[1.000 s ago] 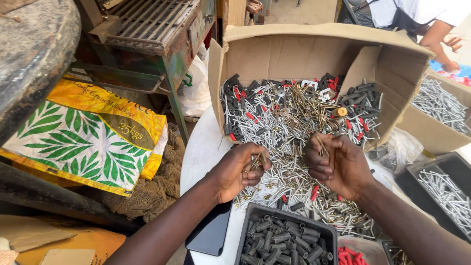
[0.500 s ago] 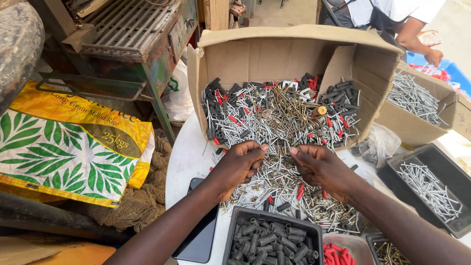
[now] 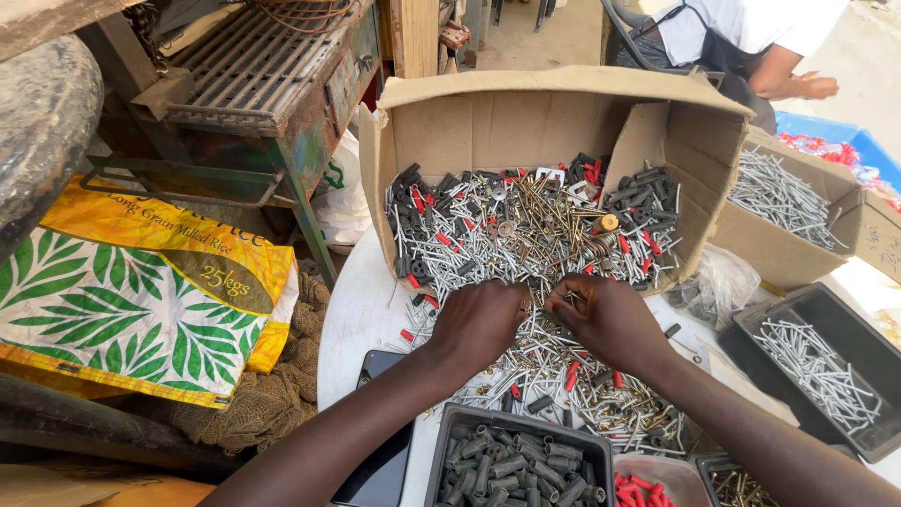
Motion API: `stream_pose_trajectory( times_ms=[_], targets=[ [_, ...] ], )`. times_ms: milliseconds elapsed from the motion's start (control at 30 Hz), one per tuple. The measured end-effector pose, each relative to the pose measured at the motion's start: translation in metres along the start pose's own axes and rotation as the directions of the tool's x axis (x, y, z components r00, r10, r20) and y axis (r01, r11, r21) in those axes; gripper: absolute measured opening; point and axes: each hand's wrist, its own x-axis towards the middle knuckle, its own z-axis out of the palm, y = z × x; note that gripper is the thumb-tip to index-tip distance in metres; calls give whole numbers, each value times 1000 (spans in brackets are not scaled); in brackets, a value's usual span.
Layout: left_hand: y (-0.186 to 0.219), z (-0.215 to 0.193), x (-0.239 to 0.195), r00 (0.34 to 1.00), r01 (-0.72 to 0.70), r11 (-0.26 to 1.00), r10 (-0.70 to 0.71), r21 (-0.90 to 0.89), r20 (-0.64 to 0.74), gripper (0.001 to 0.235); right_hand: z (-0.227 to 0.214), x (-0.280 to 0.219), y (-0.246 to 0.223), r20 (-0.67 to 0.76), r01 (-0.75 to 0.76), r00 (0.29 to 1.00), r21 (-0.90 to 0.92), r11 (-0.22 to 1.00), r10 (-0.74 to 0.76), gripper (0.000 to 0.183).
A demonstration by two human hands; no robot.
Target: Sorting cable clips and nails from a large box into smaller bins
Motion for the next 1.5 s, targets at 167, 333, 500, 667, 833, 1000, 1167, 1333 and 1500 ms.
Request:
stream_pose_trajectory(
  times_ms=[167,333,500,667,833,1000,1167,1333,1500],
  targets=[
    [9,-12,-8,999,-49,998,49,25,-6,16,3,10,-3,-10,-25,1000,-111,994,24,8],
    [16,-42,-24,993,96,977,-108,-190,-52,7,21,22,-7,10,-57,998,-374,926,66,18],
    [5,-28,-23,998,19,997,-24,-70,-61,9,32,36,-7,-27,-116,993,-400,909,115,16],
    [2,-6,-7,998,-49,999,50,7,-40,10,11,24,-16,-41,-138,990,-312,940,132,21],
    [3,13,6,982,-185,962,186,202,13,18,-9,4,-8,-57,-215,968,324,921,246,14],
    [8,10,8,981,-192,954,180,231,71,19,-17,-11,1,30,-166,971,797,581,237,6],
    [14,-5,6,971,-222,945,191,241,145,22,-22,-9,14,82,-147,973,941,306,216,8],
    [10,-4,9,975,-195,965,171,176,145,15,-26,-11,7,59,-105,979,965,239,196,13],
    [31,-51,-6,991,102,839,-42,-535,123,15,-20,-14,10,39,-127,980,881,455,197,14]
  ],
)
